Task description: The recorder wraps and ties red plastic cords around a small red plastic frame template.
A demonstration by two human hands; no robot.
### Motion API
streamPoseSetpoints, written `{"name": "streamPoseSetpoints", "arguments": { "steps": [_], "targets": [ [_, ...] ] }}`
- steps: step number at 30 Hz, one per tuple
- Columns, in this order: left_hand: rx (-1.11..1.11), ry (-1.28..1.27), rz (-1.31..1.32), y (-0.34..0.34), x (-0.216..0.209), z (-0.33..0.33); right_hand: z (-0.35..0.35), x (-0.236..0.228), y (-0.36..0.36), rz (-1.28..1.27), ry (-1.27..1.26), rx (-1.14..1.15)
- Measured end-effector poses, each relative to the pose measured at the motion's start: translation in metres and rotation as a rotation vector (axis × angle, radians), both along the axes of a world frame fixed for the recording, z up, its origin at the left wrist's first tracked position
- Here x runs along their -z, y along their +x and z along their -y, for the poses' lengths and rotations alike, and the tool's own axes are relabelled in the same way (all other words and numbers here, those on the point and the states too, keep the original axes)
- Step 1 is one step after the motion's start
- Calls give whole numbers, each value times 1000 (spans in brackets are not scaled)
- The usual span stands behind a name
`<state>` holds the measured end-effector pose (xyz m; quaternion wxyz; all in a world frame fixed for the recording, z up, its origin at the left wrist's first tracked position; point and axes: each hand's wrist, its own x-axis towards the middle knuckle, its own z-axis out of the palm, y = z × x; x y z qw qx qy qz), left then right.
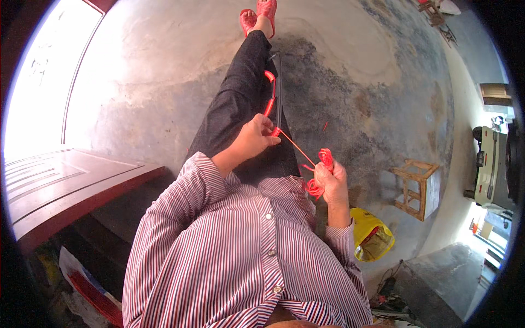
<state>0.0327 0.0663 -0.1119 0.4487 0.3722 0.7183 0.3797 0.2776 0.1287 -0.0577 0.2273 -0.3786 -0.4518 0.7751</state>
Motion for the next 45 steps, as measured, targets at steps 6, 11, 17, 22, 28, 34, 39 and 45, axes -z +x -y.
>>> {"name": "streamPoseSetpoints", "arguments": {
  "steps": [6,11,17,22,28,34,39,45],
  "targets": [
    [-43,223,-233,4,-16,-2,-30,23,2,149,150,219],
    [-59,173,263,20,-63,-26,-25,-6,-69,441,1051,-85],
    [-421,418,239,-14,-62,-38,-61,22,-99,339,1176,205],
    [-36,343,-593,-38,-23,-16,-43,50,-104,352,833,-170],
    [40,119,-220,-5,-2,-1,-34,70,-103,411,830,-204],
    [72,14,30,1,-11,2,-53,13,-26,-85,228,243],
    [72,70,62,-5,-5,7,-89,-30,86,-518,109,475],
    [88,30,48,-1,-4,6,-85,-1,34,37,204,691]
  ]
}}
